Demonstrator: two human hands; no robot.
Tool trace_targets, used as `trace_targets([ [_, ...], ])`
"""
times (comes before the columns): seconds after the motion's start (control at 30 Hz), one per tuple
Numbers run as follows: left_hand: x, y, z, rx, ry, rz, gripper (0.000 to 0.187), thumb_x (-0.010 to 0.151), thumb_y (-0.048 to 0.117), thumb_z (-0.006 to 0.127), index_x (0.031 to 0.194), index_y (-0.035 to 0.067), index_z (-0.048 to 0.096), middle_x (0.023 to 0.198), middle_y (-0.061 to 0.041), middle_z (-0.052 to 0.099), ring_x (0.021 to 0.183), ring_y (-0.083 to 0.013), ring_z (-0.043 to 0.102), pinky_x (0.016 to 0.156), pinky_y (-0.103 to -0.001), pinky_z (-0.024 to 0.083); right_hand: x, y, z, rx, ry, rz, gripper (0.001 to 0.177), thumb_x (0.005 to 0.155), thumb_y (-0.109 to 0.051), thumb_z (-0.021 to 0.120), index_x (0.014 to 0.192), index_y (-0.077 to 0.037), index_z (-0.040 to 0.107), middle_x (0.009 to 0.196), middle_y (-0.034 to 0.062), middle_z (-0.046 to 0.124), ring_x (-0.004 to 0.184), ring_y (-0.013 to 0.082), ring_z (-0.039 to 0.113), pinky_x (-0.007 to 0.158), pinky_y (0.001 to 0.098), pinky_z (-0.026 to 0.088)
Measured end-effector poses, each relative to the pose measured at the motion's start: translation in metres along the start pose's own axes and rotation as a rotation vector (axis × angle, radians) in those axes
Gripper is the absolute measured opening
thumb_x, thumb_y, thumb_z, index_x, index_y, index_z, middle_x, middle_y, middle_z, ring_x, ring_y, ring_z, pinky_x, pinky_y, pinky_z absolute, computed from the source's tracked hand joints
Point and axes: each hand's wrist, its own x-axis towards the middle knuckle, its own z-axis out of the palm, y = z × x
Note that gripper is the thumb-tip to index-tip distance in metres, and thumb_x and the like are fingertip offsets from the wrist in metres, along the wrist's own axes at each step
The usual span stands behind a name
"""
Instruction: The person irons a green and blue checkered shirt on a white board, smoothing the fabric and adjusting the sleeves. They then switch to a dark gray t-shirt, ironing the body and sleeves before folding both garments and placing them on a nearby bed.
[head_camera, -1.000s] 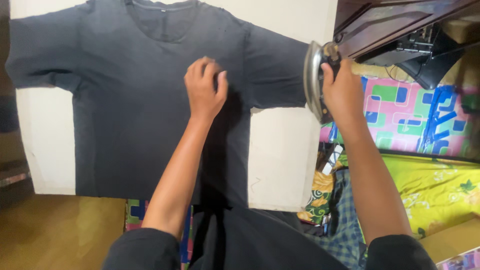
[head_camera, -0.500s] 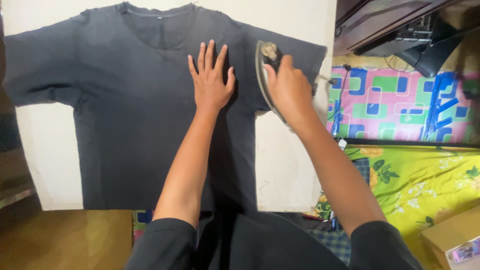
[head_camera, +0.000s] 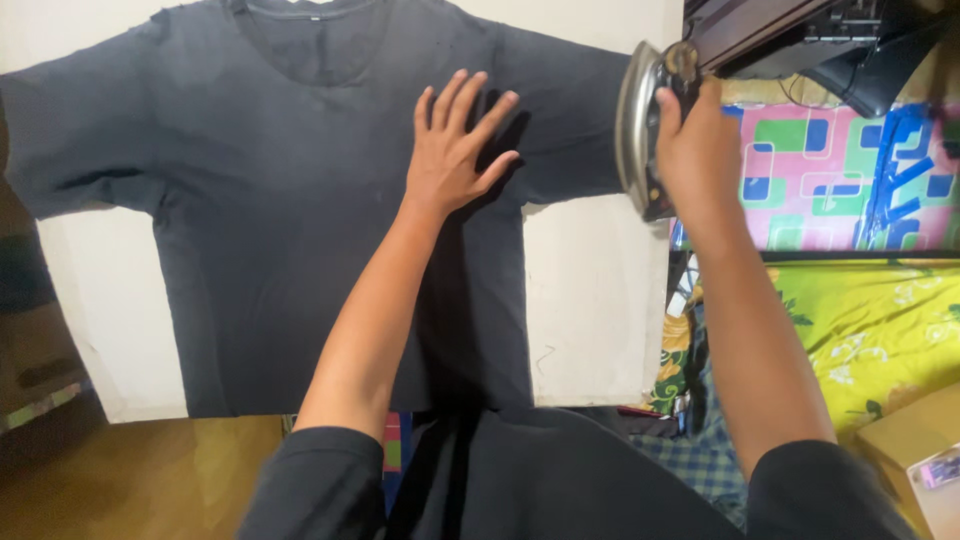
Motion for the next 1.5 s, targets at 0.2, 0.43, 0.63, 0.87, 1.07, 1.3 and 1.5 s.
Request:
trace_targets([
  [0.2, 0.020, 0.007, -0.021, -0.004, -0.268, -0.107, 0.094, 0.080, 0.071, 0.067, 0.158, 0.026, 0.039, 0.166, -0.021, 0.019, 0.154, -0.0399, 0.010, 0.121, -0.067, 0.006, -0.033, -0.035, -0.014, -0.053, -0.104, -0.102, 0.041, 0.106, -0.042, 0.061, 0.112, -0.001, 0.058, 0.084, 0.0305, 0.068, 0.082, 0.0525, 0.066, 0.072, 0.0575, 0.052],
  [0.43, 0.015, 0.003, -0.009, -0.017, -0.158, -0.173, 0.075, 0.099, 0.049, 0.059, 0.166, 0.024, 0.034, 0.173, -0.017, 0.020, 0.160, -0.0351, 0.014, 0.127, -0.063, 0.004, -0.069, -0.068, -0.014, -0.115, -0.179, -0.100, 0.038, 0.104, -0.041, 0.060, 0.106, -0.003, 0.056, 0.071, 0.0270, 0.067, 0.073, 0.0511, 0.067, 0.068, 0.0595, 0.051],
  [0.63, 0.011, -0.003, 0.001, 0.009, -0.140, -0.176, 0.074, 0.096, 0.042, 0.058, 0.163, 0.020, 0.035, 0.170, -0.018, 0.022, 0.159, -0.0354, 0.015, 0.126, -0.063, 0.005, -0.087, -0.040, -0.018, -0.222, -0.147, -0.106, 0.041, 0.106, -0.041, 0.061, 0.106, 0.000, 0.056, 0.072, 0.0279, 0.066, 0.073, 0.0523, 0.066, 0.068, 0.0590, 0.051],
  [0.87, 0.009, -0.005, 0.006, 0.003, -0.083, -0.302, 0.074, 0.095, 0.034, 0.053, 0.160, 0.003, 0.034, 0.168, -0.017, 0.028, 0.158, -0.0343, 0.018, 0.125, -0.065, 0.005, -0.062, -0.027, -0.009, -0.067, 0.002, 0.013, 0.047, 0.110, -0.043, 0.062, 0.112, 0.004, 0.057, 0.084, 0.0315, 0.067, 0.083, 0.0554, 0.065, 0.068, 0.0599, 0.051],
  [1.07, 0.006, -0.001, 0.005, 0.044, -0.059, -0.356, 0.074, 0.093, 0.028, 0.052, 0.161, 0.007, 0.034, 0.169, -0.015, 0.027, 0.159, -0.0346, 0.019, 0.126, -0.064, 0.006, -0.045, -0.081, 0.016, -0.052, -0.138, 0.018, 0.049, 0.108, -0.046, 0.060, 0.113, 0.002, 0.057, 0.086, 0.0318, 0.068, 0.088, 0.0555, 0.065, 0.075, 0.0594, 0.052],
  [1.3, 0.003, 0.002, 0.006, 0.027, -0.068, -0.402, 0.077, 0.092, 0.029, 0.052, 0.164, 0.012, 0.031, 0.171, -0.016, 0.021, 0.159, -0.0352, 0.014, 0.126, -0.063, 0.005, -0.021, -0.011, 0.015, -0.038, -0.005, -0.074, 0.046, 0.109, -0.039, 0.061, 0.121, 0.005, 0.059, 0.094, 0.0340, 0.068, 0.092, 0.0567, 0.064, 0.079, 0.0601, 0.050],
  [1.5, -0.023, -0.004, 0.018, -0.053, 0.192, -0.315, 0.061, 0.097, 0.025, 0.061, 0.150, 0.003, 0.042, 0.156, -0.020, 0.042, 0.149, -0.0382, 0.038, 0.127, -0.060, 0.020, 0.029, 0.027, -0.013, 0.002, 0.043, -0.011, 0.051, 0.107, -0.040, 0.068, 0.113, 0.010, 0.059, 0.099, 0.0344, 0.067, 0.098, 0.0523, 0.065, 0.087, 0.0552, 0.051],
])
